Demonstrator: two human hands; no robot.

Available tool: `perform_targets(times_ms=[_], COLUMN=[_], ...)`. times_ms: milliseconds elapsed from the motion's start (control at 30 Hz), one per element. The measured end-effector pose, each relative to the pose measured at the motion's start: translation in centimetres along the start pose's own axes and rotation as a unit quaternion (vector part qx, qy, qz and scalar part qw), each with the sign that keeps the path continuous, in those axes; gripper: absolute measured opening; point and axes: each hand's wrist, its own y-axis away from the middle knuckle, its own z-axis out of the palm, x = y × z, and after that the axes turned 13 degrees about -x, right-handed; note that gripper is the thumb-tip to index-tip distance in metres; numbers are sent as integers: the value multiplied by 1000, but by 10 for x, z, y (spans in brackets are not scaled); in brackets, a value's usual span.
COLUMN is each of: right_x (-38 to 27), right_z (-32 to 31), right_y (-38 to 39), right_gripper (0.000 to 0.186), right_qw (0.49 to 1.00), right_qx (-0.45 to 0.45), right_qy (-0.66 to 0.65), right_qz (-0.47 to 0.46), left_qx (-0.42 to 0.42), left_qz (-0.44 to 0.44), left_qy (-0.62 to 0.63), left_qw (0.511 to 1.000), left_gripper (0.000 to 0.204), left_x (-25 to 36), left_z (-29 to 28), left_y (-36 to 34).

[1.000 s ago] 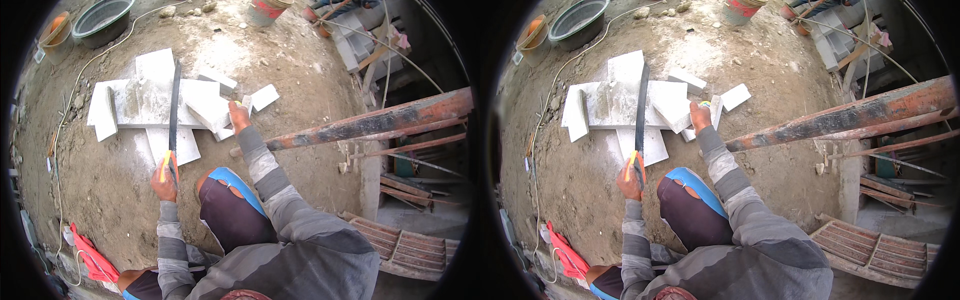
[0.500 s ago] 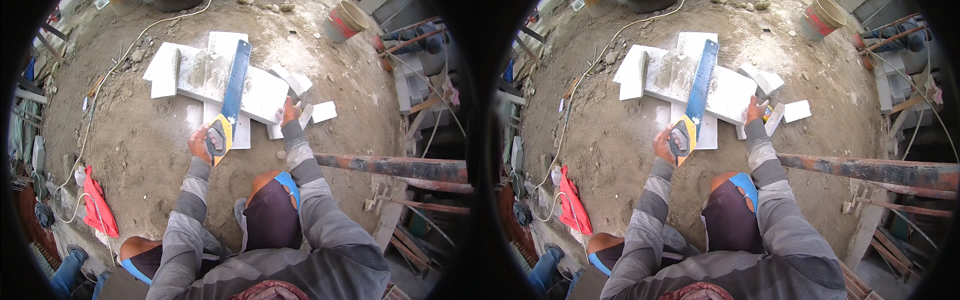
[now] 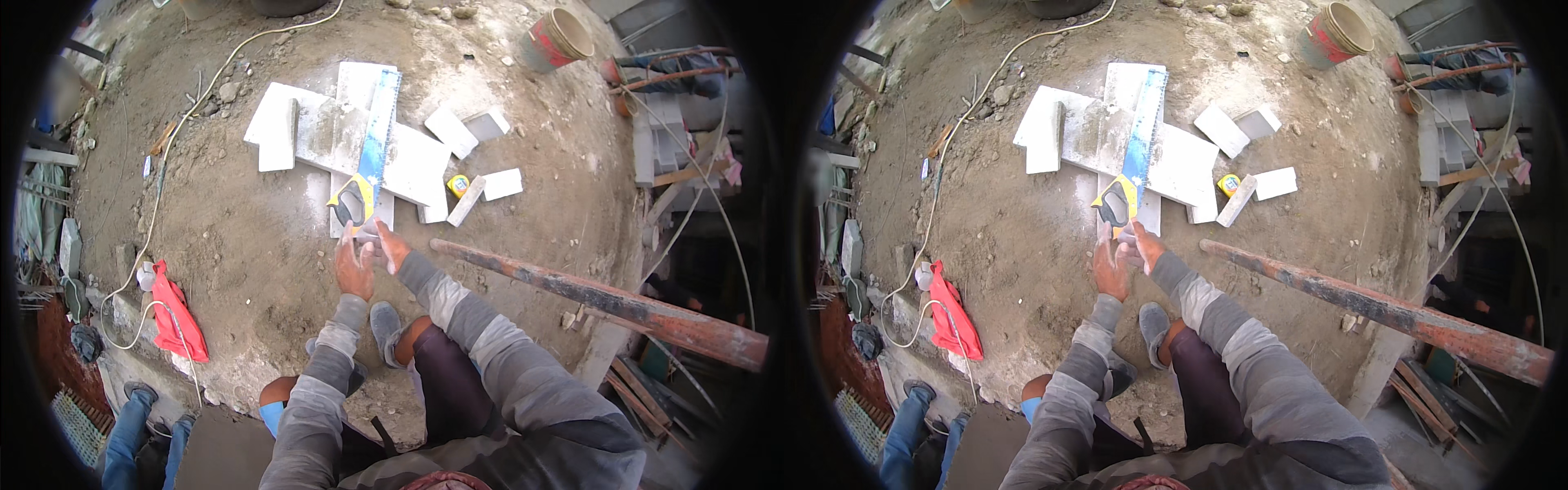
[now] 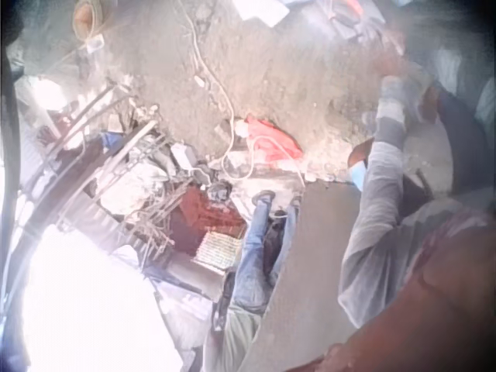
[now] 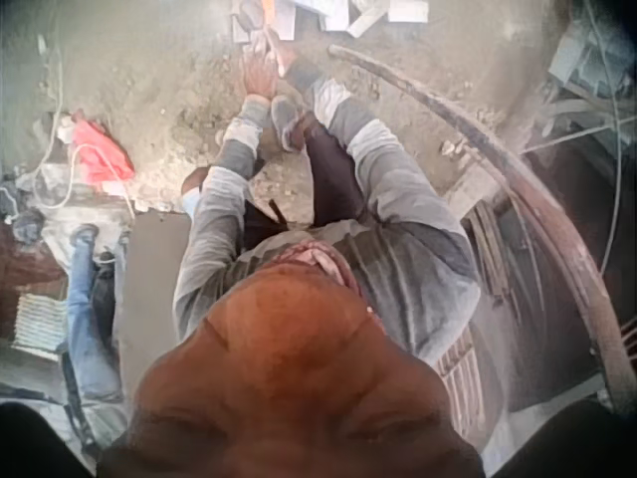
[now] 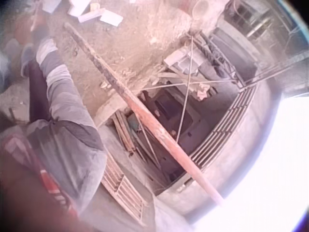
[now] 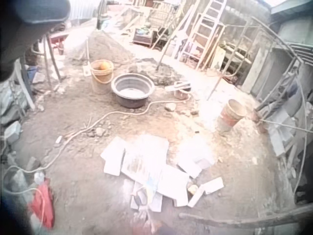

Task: The person uses a hand saw to cut white rectangular tiles on a construction site. They measure the tiles with a tape measure, position them on a larger tile for support, and saw them into smaller pieces. The person handles the tiles and tools directly, occasionally adjusting their position.

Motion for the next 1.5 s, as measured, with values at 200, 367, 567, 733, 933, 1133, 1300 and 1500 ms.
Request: perform_targets(times_ms=[200,367,567,733,933,1133,1300,1500], right_x=[18,40,-16,-52,-110,-156,-172,-231], right_z=[102,18,-43,-43,37,195,221,241], right_y=[154,236,280,262,234,235,193,133], right_gripper=[83,80,72,50,36,34,40,52], right_qw=[960,978,976,939,942,927,932,911], right_qx=[-247,-85,48,92,1,-9,-17,-71], right_qy=[-110,33,103,289,308,372,349,385], right_qz=[79,190,187,163,131,41,98,130], left_qx=[-75,35,100,97,128,299,335,366], left_qz=[-220,-497,-677,-725,-636,-450,-441,-454], left_qy=[-197,-76,-93,73,217,347,304,271], left_qw=[952,864,724,678,729,767,775,765], left_gripper=[50,44,38,24,24,38,33,32], left_x=[20,8,64,137,95,69,104,127], left_z=[-118,-218,-221,-207,-226,-377,-510,-548], left_y=[118,306,528,597,546,392,302,246])
